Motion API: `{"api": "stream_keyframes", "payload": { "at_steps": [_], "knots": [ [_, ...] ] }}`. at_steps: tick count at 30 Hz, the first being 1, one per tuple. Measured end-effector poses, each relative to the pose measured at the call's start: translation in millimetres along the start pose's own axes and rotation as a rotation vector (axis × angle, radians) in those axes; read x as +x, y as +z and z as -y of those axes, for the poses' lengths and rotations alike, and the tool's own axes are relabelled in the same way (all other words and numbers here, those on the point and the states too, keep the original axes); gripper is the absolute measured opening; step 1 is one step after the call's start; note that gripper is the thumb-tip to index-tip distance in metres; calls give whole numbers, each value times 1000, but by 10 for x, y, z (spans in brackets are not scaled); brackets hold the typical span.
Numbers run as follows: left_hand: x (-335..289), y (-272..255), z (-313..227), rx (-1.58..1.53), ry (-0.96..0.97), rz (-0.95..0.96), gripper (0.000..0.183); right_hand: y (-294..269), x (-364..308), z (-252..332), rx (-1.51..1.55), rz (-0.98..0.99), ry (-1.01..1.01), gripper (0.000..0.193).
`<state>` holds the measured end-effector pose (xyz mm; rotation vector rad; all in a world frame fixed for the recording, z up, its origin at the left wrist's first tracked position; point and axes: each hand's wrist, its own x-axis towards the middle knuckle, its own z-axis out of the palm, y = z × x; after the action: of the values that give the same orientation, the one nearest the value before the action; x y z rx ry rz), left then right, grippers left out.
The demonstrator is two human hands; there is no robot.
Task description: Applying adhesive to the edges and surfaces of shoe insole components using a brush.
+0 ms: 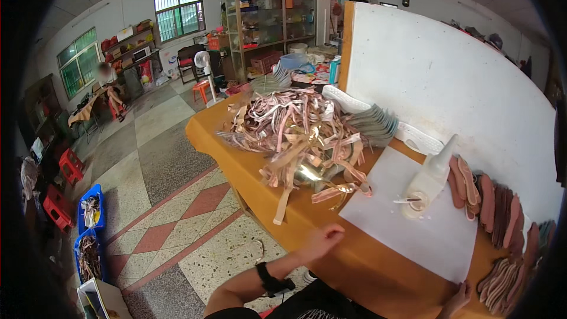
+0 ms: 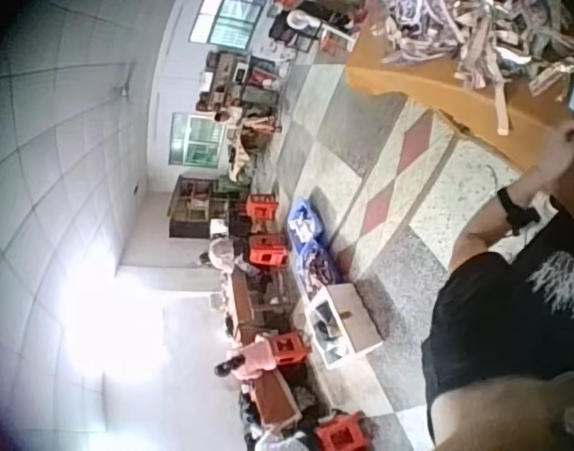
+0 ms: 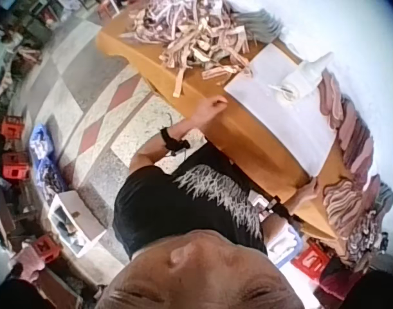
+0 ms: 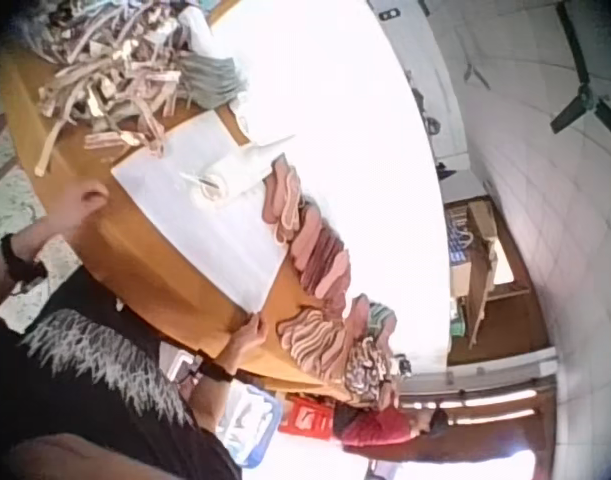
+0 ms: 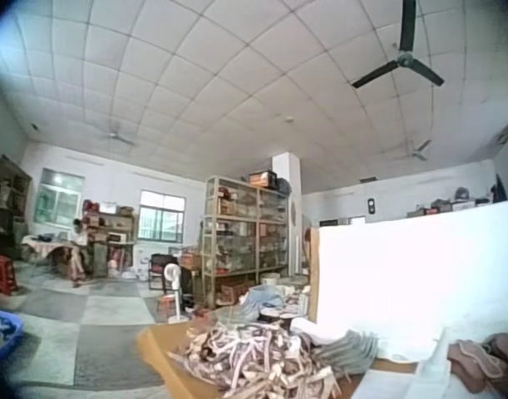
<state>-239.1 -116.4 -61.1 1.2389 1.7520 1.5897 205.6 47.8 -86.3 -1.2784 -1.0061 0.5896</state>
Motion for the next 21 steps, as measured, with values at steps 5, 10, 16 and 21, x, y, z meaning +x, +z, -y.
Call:
{"api": "stream_keyframes", "payload": {
  "at_steps": [5, 10, 16, 21],
  "knots": [
    [546, -1382, 12, 273, 162, -475, 14, 78, -118, 219, -73, -79, 20, 25],
    [1175, -2577, -26, 636, 152, -703, 15, 154, -163, 296, -98, -116, -3, 24],
    [1790, -3150, 48, 923, -139, -737, 30, 247, -252, 481, -169, -137, -8, 22],
    [1947, -3180, 190, 1125, -237, -408, 37, 312, -277, 566, -205, -201, 54, 22]
  ]
}}
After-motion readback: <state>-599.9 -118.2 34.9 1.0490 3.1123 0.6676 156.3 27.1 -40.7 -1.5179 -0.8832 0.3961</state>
